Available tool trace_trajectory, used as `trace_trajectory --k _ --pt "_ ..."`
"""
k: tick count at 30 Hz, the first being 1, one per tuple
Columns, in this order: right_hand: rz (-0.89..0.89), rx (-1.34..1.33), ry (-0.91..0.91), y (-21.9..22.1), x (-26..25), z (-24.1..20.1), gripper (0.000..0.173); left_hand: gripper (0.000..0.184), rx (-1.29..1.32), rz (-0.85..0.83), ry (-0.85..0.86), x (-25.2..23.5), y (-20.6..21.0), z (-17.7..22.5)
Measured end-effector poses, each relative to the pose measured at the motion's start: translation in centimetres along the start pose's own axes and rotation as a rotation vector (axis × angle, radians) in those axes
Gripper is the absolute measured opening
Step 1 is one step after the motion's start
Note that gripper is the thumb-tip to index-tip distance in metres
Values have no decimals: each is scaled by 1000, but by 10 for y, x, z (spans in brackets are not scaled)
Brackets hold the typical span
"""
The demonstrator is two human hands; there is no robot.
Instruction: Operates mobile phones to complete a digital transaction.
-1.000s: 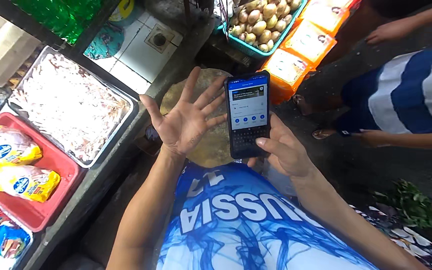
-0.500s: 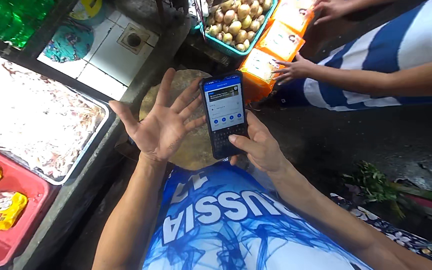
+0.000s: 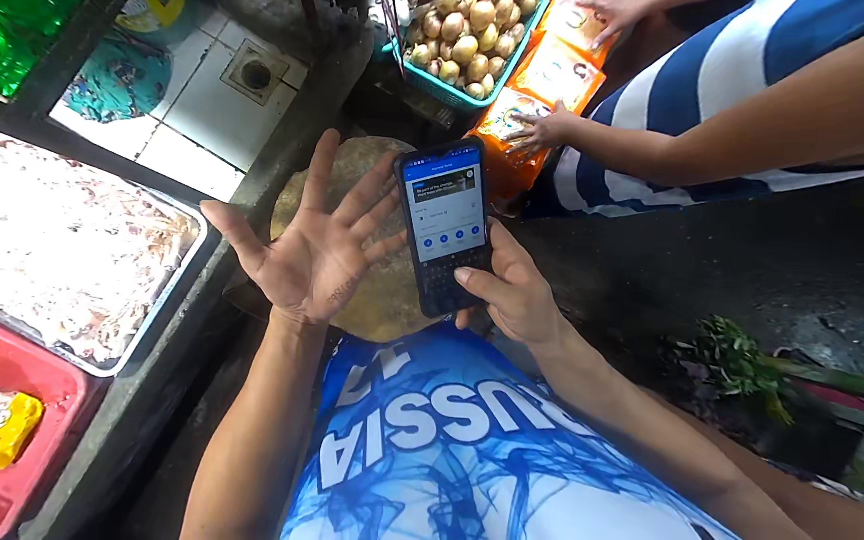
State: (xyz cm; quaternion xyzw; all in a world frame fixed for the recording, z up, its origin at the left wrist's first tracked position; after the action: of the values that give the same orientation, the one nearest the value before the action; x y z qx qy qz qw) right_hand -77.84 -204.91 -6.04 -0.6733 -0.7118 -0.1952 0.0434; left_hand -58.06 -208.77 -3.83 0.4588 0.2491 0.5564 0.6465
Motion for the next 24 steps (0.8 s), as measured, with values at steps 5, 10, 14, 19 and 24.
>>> trace_trajectory --k 5,10,14,19,24 --pt "41 43 -5 1 -1 0 46 107 25 -8 -5 -1 0 0" --pt "70 87 -16 0 -2 1 48 107 39 -9 -6 0 -1 0" --pt "109 115 -10 0 -3 2 51 111 50 -21 -2 1 1 -1" --pt "-38 -47 36 3 -2 4 49 107 27 -14 -3 3 -4 1" --pt "-96 -136 204 3 1 12 46 107 -31 0 -5 9 -7 0"
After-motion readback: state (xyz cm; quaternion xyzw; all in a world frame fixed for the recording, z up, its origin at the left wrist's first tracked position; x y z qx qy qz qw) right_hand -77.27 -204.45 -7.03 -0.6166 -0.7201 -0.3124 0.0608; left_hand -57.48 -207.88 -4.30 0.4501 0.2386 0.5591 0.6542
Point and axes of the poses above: each hand's wrist, its own x-axis away from the middle knuckle, its own y-axis out of the palm, z = x × y, the point moved 7 cm from there along -x, towards the middle knuckle, and after that the axes turned 15 degrees about z, right-handed, at the moved point
